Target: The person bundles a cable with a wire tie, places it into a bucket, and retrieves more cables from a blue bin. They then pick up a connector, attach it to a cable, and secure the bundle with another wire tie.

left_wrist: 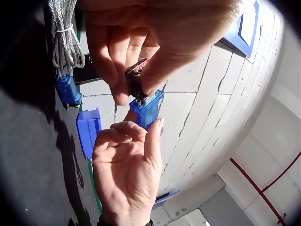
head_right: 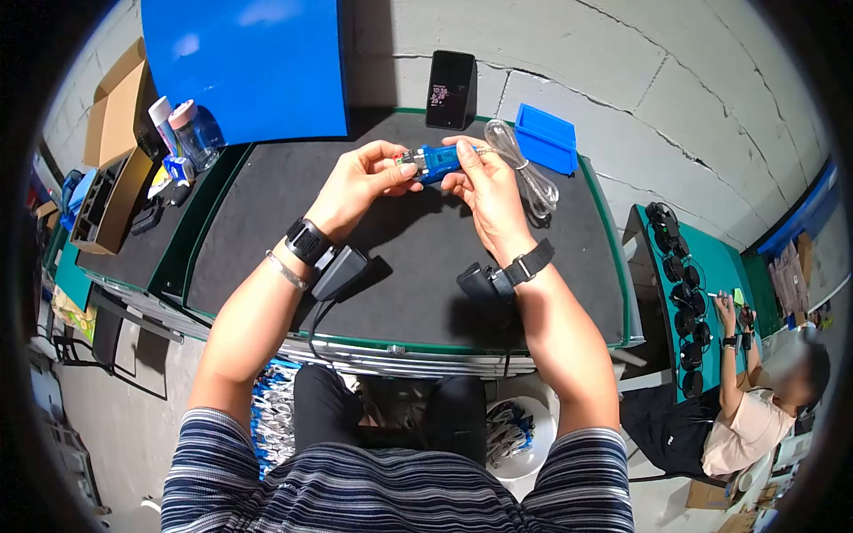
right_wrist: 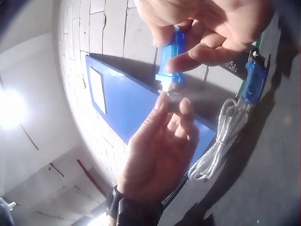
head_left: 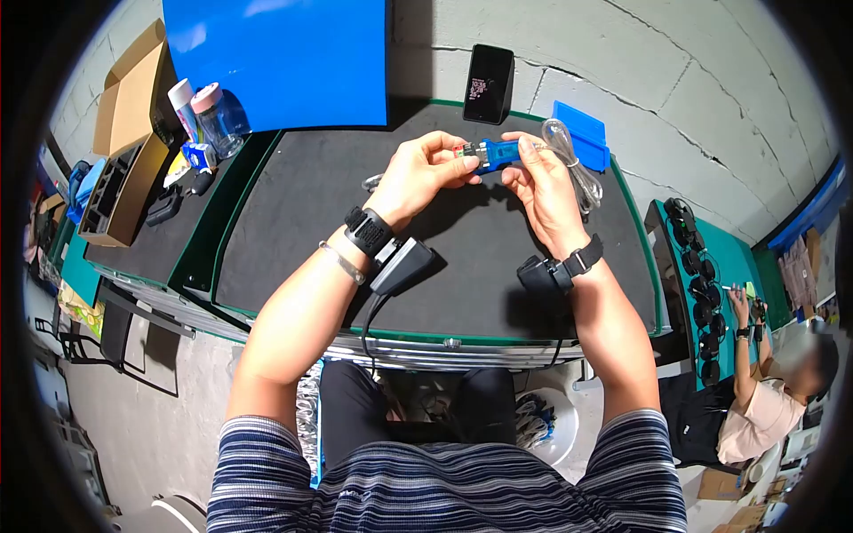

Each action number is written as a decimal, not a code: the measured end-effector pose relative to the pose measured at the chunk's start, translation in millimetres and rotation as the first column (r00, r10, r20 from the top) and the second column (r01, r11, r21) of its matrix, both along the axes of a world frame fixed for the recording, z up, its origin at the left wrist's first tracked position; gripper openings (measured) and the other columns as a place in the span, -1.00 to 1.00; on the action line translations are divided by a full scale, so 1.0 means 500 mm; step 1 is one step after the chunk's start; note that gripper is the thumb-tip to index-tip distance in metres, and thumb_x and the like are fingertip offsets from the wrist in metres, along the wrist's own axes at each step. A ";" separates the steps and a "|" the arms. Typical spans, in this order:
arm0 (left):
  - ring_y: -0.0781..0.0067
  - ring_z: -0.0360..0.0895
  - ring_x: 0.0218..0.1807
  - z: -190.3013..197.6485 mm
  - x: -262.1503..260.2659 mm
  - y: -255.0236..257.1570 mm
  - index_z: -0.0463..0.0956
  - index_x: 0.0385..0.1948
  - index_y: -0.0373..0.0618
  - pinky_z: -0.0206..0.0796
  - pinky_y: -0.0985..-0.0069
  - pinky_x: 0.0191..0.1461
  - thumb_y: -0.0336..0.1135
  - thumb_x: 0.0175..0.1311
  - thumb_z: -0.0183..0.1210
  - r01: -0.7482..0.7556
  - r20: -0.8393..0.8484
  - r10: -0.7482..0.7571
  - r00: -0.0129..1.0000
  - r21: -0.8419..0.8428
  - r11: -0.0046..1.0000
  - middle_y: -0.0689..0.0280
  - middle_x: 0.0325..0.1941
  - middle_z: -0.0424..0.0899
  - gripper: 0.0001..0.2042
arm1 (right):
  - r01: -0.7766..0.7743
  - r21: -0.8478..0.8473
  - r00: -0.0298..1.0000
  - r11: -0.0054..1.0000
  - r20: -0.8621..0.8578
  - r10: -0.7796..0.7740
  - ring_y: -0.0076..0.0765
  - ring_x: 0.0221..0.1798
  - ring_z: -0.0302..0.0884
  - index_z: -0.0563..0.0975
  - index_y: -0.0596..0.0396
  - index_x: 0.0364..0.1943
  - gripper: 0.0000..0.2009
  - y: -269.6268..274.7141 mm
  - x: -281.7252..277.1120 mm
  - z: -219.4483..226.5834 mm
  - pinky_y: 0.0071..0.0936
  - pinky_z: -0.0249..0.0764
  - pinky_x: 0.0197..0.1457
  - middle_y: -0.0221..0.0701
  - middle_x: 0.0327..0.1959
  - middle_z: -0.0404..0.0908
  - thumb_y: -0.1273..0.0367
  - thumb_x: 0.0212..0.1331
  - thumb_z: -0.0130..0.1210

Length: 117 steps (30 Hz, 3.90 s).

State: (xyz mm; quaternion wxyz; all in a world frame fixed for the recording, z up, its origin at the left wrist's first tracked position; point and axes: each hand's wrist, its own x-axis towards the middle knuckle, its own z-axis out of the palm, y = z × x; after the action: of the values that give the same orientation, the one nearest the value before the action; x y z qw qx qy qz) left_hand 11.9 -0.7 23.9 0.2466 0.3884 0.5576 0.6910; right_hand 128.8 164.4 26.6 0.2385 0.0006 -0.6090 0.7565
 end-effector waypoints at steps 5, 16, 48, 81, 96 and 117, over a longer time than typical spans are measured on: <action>0.49 0.68 -0.20 0.001 -0.003 -0.004 0.48 -0.11 -0.23 0.45 0.64 -0.12 -0.25 0.26 0.27 0.034 0.036 -0.032 0.999 -0.052 0.998 0.27 -0.24 0.67 -0.70 | 0.002 -0.010 0.999 1.000 0.049 -0.002 -0.68 -0.39 0.51 0.51 0.07 -0.02 -0.68 0.001 0.001 -0.005 -0.72 0.42 -0.26 -0.50 -0.26 0.59 0.14 0.38 0.03; 0.51 0.68 -0.27 -0.011 -0.004 0.005 0.51 -0.16 -0.32 0.49 0.61 -0.15 -0.38 0.22 0.29 -0.011 -0.009 0.010 1.000 -0.087 0.996 0.29 -0.38 0.68 -0.75 | 0.044 0.029 0.992 0.999 0.113 -0.047 -0.73 -0.44 0.45 0.52 0.08 -0.04 -0.68 -0.014 -0.002 -0.008 -0.76 0.33 -0.38 -0.52 -0.29 0.56 0.12 0.37 0.03; 0.57 0.61 -0.22 0.000 -0.009 -0.006 0.48 -0.03 -0.19 0.46 0.57 -0.10 -0.04 0.32 0.19 0.294 0.009 -0.299 0.954 -0.200 0.935 0.28 -0.25 0.64 -0.61 | -0.126 -0.103 0.986 0.987 -0.125 0.113 -0.52 -0.37 0.46 0.43 0.17 0.05 -0.73 0.018 0.008 0.021 -0.59 0.44 -0.28 -0.25 -0.12 0.59 0.41 0.32 -0.11; 0.55 0.57 -0.17 0.018 0.001 -0.009 0.57 -0.16 -0.22 0.39 0.53 -0.02 -0.04 0.38 0.09 -0.237 -0.458 0.116 0.882 -0.217 0.947 0.28 -0.28 0.65 -0.63 | 0.077 0.239 0.997 0.968 -0.008 -0.077 -0.68 -0.30 0.48 0.47 0.05 -0.09 -0.77 0.016 0.017 0.030 -0.72 0.36 -0.22 -0.47 -0.27 0.59 0.25 0.31 0.12; 0.62 0.54 -0.13 0.041 0.035 -0.021 0.55 -0.19 -0.23 0.43 0.56 -0.01 -0.35 0.26 0.24 -0.118 -0.468 0.166 0.868 0.130 0.984 0.36 -0.22 0.61 -0.82 | -0.097 0.417 0.995 0.903 0.063 0.078 -0.82 -0.34 0.28 0.49 0.16 -0.05 -0.68 -0.034 0.026 0.029 -0.77 0.27 -0.30 -0.64 -0.32 0.44 0.35 0.18 0.28; 0.62 0.51 -0.12 0.077 0.015 -0.051 0.46 0.04 -0.16 0.36 0.58 0.04 -0.15 0.35 0.17 -0.130 -0.138 0.183 0.973 0.323 0.937 0.38 -0.16 0.61 -0.65 | -0.251 0.424 0.967 0.870 0.074 0.243 -0.68 -0.31 0.31 0.55 0.18 0.00 -0.65 -0.051 0.046 0.052 -0.67 0.25 -0.22 -0.57 -0.39 0.45 0.20 0.35 -0.02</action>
State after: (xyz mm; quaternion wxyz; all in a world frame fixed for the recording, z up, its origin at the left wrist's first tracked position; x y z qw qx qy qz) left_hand 19.2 -26.2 62.5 0.0790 0.4330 0.4892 0.7530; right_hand 151.7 139.0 52.6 0.1283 0.1244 -0.7578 0.6275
